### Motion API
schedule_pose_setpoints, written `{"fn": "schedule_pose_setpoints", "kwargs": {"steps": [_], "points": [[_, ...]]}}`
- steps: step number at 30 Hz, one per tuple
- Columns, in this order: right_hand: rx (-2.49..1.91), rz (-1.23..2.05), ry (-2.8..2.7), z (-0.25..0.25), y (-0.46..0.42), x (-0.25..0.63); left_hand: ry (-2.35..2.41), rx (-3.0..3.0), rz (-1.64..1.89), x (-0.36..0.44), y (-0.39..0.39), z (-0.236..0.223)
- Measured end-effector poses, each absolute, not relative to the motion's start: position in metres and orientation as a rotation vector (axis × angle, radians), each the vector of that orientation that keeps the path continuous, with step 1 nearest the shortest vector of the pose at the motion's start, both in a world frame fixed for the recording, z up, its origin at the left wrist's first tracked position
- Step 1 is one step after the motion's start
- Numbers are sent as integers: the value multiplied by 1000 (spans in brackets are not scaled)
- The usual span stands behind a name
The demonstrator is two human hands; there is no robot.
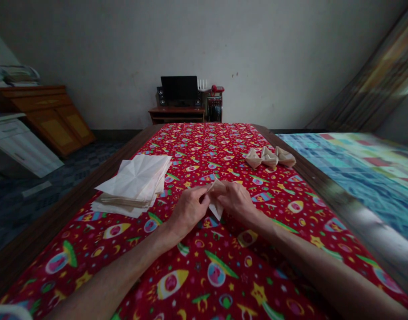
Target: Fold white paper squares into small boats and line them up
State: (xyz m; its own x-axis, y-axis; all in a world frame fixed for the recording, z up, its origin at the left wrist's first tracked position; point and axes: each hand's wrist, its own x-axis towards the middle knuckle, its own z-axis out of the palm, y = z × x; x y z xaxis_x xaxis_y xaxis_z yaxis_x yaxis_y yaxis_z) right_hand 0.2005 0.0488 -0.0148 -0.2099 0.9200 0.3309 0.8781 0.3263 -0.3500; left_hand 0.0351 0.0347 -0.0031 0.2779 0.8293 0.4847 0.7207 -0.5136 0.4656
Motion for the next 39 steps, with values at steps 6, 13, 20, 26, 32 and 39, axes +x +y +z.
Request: {"fn": "schedule_pose_setpoints", "kwargs": {"steps": [6,13,20,26,32,39], "points": [[-1627,118,-2111,-13,50,200,1388,2397,1100,31,36,-10],[-1493,47,-2299,-16,38,206,1351,2579,975,24,41,-15],[-1551,-39,-2393,-9,38,206,1101,2611,904,29,56,-22],[-1543,-92,-2448,-10,39,216,994,2784,814,25,56,-22],[-1562,-160,-2471,-13,38,216,939,2862,785,26,57,-20],[-1572,-213,-2500,-9,34,216,897,2916,693,23,59,-23]]}}
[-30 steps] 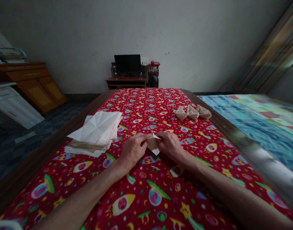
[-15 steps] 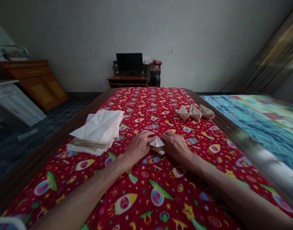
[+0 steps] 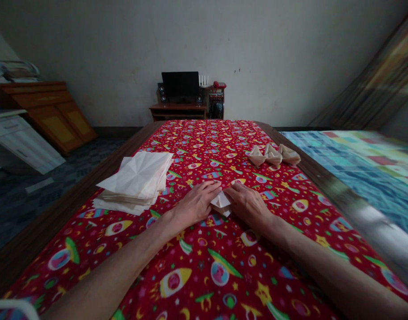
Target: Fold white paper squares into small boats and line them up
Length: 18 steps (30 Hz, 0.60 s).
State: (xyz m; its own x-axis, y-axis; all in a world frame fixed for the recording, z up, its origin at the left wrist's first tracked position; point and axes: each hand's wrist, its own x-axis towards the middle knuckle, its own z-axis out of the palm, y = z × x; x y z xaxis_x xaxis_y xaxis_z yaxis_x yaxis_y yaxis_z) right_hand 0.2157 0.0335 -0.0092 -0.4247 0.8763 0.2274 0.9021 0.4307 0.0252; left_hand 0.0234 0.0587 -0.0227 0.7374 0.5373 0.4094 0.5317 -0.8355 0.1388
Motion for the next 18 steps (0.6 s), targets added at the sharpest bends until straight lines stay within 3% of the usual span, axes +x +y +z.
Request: {"fn": "schedule_pose_setpoints", "kwargs": {"steps": [8,18], "points": [[-1539,-254,-2557,-7,29,219,937,3033,542,20,56,-13],[-1387,-303,-2528,-13,25,230,844,2863,828,23,46,-20]]}}
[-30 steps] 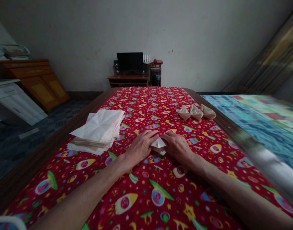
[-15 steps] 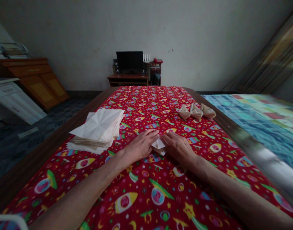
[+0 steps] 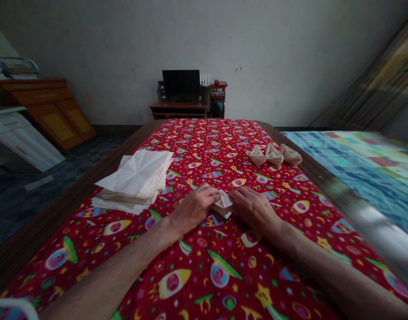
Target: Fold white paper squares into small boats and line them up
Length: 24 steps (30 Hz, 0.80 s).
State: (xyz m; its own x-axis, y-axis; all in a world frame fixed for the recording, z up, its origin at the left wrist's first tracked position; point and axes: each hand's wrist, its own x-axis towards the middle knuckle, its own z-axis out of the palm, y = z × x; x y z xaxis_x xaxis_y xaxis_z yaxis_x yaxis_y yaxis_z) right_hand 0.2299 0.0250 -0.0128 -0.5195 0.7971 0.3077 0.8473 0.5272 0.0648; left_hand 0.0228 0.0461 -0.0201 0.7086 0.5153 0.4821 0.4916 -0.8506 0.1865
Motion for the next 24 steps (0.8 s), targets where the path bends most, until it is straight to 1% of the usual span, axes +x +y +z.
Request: {"fn": "schedule_pose_setpoints", "kwargs": {"steps": [9,15,17,20,24], "points": [[-1486,-219,-2584,-5,22,230,679,2930,908,16,38,-16],[-1571,-235,-2584,-1,20,226,650,3083,696,20,37,-16],[-1497,-277,-2611,-2,17,228,686,3076,680,20,37,-17],[-1271,-351,-2643,-5,12,234,752,3041,645,19,33,-17],[-979,-293,-2698,-10,9,243,790,3009,625,17,27,-15]]}}
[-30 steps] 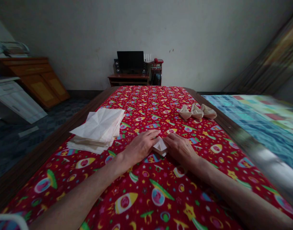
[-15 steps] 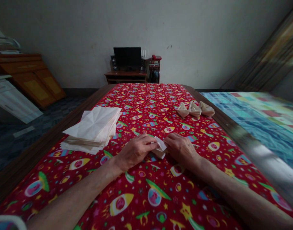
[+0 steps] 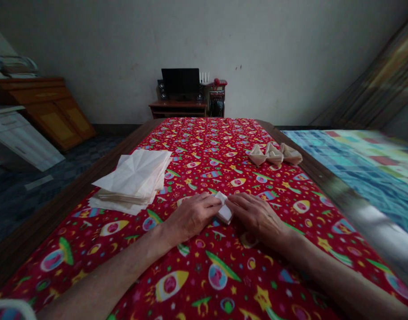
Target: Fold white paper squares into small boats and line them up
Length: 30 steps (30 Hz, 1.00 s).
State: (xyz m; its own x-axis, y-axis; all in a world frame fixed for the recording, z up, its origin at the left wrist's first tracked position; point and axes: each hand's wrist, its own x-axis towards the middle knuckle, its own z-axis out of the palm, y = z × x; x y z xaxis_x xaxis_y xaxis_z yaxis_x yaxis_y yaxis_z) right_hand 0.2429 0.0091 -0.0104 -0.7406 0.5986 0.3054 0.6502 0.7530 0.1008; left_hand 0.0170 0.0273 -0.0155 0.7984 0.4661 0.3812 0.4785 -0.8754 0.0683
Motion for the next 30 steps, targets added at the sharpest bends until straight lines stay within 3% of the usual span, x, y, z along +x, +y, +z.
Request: {"fn": "schedule_pose_setpoints", "kwargs": {"steps": [14,22,27,30], "points": [[-933,-201,-2748,-9,13,247,-808,-2979,-538,14,32,-13],[-1027,-162,-2688,-8,17,248,-810,-3144,-713,4,38,-11],[-1051,-114,-2699,-8,16,248,-1102,-3005,-1087,9,62,-11],[-1041,-123,-2689,-9,15,248,-1257,-2986,-946,24,78,-10]]}}
